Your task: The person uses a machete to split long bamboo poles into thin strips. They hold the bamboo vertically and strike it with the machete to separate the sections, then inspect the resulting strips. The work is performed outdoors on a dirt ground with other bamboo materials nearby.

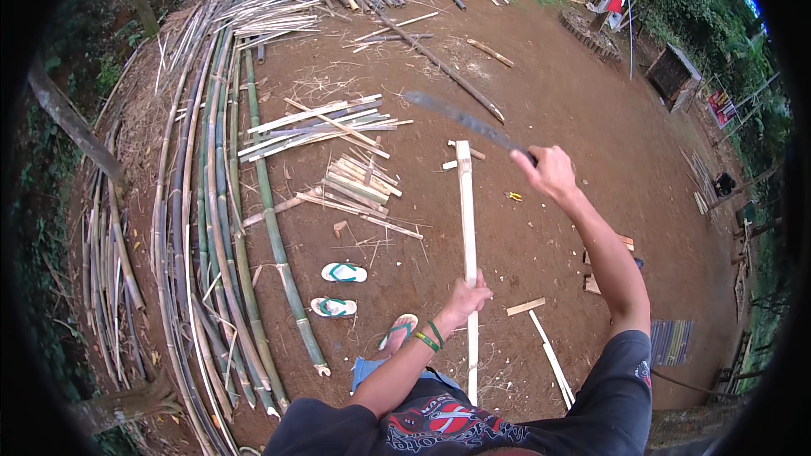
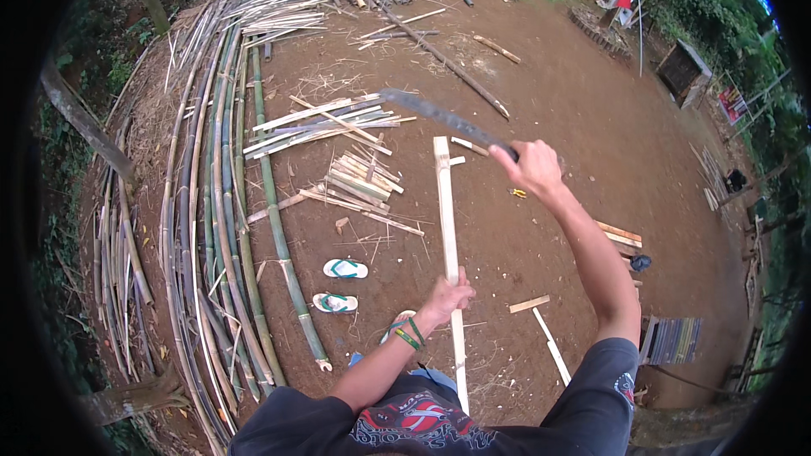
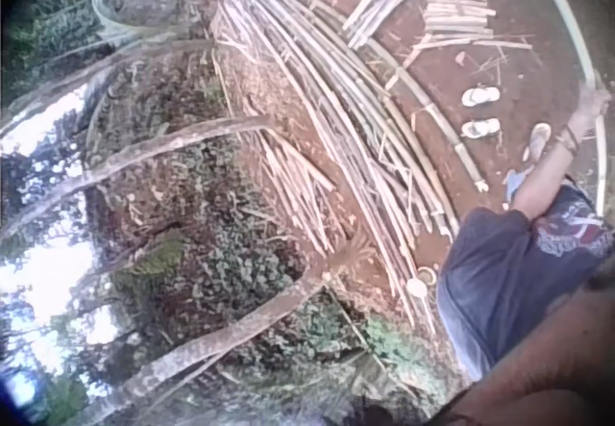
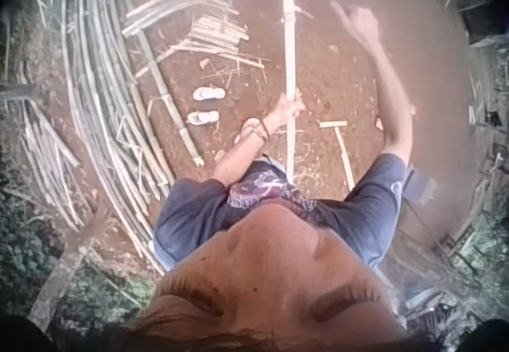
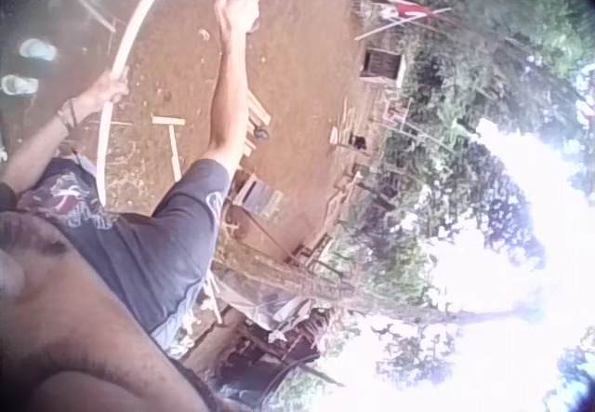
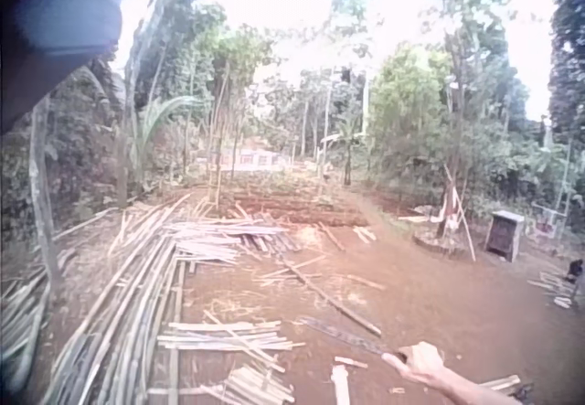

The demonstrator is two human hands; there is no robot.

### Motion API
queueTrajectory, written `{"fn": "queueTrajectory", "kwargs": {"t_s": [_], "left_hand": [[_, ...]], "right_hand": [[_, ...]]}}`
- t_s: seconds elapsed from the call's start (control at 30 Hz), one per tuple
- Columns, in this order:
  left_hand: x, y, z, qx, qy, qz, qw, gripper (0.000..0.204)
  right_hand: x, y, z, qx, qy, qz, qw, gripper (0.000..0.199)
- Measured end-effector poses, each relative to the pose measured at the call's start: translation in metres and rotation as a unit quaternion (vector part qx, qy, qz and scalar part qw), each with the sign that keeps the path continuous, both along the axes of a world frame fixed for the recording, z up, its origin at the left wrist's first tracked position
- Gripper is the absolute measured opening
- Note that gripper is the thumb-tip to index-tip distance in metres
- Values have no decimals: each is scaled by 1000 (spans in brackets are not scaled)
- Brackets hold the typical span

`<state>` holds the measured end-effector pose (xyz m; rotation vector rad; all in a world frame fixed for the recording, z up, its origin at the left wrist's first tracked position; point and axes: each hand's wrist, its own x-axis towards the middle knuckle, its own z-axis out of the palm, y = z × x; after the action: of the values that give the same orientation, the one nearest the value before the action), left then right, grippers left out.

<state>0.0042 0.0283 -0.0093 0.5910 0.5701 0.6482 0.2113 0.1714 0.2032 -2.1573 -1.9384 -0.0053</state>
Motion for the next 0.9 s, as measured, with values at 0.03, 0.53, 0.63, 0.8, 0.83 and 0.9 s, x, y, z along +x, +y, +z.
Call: {"fn": "queueTrajectory", "kwargs": {"t_s": [0.03, 0.53, 0.63, 0.8, 0.83, 0.9], "left_hand": [[2, 4, 0, 12, 13, 14, 1000, 28], [-19, 29, 46, 9, -77, -45, 996, 42], [-26, 24, 54, 12, -111, -70, 991, 42], [-28, 23, 48, 16, -82, -42, 996, 43], [-27, 27, 41, 17, -85, -42, 995, 44], [-24, 29, 40, 2, -99, -54, 994, 43]], "right_hand": [[-5, -14, -12, -9, -31, 46, 998, 68], [-12, -31, -29, -52, -159, 245, 955, 73], [3, 33, 33, 48, -87, 10, 995, 75], [7, 56, 49, 56, 97, -55, 992, 70], [-5, 46, 39, 29, 151, -54, 987, 68], [-48, 19, 21, -35, 219, -11, 975, 61]]}}
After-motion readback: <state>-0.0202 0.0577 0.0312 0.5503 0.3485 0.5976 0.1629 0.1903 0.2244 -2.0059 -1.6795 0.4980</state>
